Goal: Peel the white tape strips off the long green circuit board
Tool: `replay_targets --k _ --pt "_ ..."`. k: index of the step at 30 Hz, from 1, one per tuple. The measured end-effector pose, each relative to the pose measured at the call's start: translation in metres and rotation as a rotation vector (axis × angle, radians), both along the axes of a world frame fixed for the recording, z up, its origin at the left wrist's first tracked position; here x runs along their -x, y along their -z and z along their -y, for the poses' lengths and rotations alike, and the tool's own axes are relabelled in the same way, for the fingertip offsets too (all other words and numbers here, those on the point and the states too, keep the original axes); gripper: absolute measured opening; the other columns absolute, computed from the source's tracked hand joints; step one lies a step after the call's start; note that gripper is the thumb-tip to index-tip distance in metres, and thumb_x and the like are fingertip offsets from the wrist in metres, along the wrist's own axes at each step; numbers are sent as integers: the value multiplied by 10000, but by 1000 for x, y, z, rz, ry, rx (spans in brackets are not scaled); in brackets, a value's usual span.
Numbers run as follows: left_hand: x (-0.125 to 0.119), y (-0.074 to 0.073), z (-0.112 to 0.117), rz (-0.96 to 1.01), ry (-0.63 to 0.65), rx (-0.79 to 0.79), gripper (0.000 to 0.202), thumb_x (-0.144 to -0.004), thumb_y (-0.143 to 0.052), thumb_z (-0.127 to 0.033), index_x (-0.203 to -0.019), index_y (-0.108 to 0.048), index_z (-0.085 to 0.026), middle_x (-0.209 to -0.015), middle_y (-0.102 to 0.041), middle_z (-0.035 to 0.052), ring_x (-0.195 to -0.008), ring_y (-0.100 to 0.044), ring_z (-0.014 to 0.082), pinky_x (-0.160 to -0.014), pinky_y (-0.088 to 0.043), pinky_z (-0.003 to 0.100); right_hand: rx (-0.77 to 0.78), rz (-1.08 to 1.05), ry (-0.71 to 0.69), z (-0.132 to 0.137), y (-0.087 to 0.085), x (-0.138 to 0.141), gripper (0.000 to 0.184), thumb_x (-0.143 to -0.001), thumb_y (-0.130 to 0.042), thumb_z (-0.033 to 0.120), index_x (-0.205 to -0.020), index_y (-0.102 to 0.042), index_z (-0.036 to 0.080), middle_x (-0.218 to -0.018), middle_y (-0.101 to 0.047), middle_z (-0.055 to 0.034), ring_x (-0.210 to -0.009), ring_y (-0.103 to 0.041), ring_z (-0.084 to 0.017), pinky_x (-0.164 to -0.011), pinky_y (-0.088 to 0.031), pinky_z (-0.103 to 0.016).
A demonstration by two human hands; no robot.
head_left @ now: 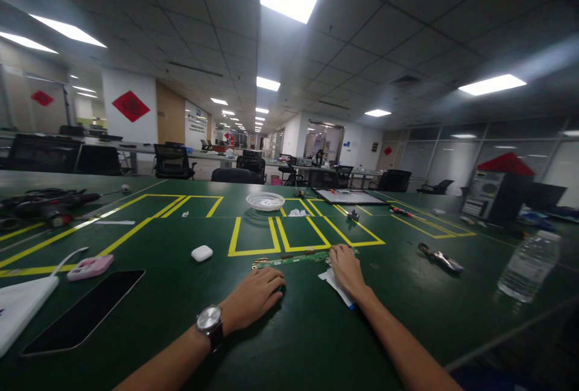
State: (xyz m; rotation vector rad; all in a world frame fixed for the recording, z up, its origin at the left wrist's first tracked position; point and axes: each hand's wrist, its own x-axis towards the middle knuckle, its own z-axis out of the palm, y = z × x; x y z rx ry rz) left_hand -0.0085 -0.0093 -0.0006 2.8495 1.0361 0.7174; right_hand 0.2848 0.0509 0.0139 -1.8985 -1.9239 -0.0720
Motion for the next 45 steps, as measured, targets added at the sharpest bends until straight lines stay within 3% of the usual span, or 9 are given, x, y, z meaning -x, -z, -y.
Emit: replay_targets --k 5,13,15,19,23,31,35,40,45 --pt "0 -2 1 2 -6 12 236 -1013 -458 -283 -1209 -587 -257 -1234 -599 46 -1129 -546 235 -973 -411 400 101 120 0 3 -8 -12 299 -921 -440 309 -922 -707 175 -940 -698 -125 -875 -652 -250 -756 -455 -332" --pt "-2 1 0 9 -8 19 223 -993 -486 -248 -1195 -581 -254 -1235 -604 42 -1135 -550 230 -990 -404 398 72 133 -516 16 -12 1 181 -830 -540 189 -919 -696 171 -960 -670 -85 -918 -619 -211 -807 -443 -290" --pt "-1 2 -1 11 -13 19 225 -993 -482 -242 -1194 -580 -255 -1242 -601 43 -1138 -549 230 -990 -403 397 53 114 -494 16 -15 3 177 -850 -530 196 -894 -700 177 -949 -670 -82 -909 -618 -210 -795 -445 -289" --pt "0 2 -1 12 -15 11 243 -994 -473 -239 -1214 -574 -260 -1249 -598 46 -1134 -548 235 -986 -406 403 -39 156 -219 12 -16 1 221 -892 -505 236 -941 -708 163 -994 -675 -129 -934 -623 -238 -807 -446 -313" --pt "-1 0 1 14 -16 9 242 -998 -466 -238 -1211 -578 -260 -1236 -601 42 -1124 -553 232 -977 -419 405 71 208 -143 12 -13 -3 242 -885 -523 272 -944 -720 146 -1002 -678 -158 -954 -631 -272 -796 -453 -333" --pt "0 3 -1 -9 -7 11 246 -991 -472 -216 -1211 -576 -252 -1255 -591 47 -1145 -543 234 -994 -417 417 109 62 -760 27 -22 12 240 -804 -601 177 -1007 -726 205 -1025 -685 -66 -993 -610 -215 -886 -449 -306" --pt "-1 1 0 -2 -11 17 248 -987 -477 -209 -1212 -576 -245 -1254 -596 50 -1148 -546 235 -996 -419 416 145 -24 -895 31 -24 19 170 -791 -612 128 -884 -728 210 -976 -702 -33 -954 -619 -186 -891 -448 -292" --pt "-1 -1 2 3 -34 42 281 -981 -490 -209 -1250 -558 -252 -1268 -600 49 -1165 -545 235 -1005 -416 415 44 -83 -771 19 -15 13 143 -845 -588 175 -911 -713 197 -967 -700 -45 -947 -621 -190 -887 -449 -302" --pt "-2 -2 2 -5 -44 33 308 -975 -499 -212 -1279 -536 -249 -1299 -588 52 -1182 -536 241 -1011 -408 426 -32 45 -288 0 -4 4 379 -972 -436 395 -1169 -673 173 -1198 -631 -140 -1114 -563 -273 -980 -395 -410"
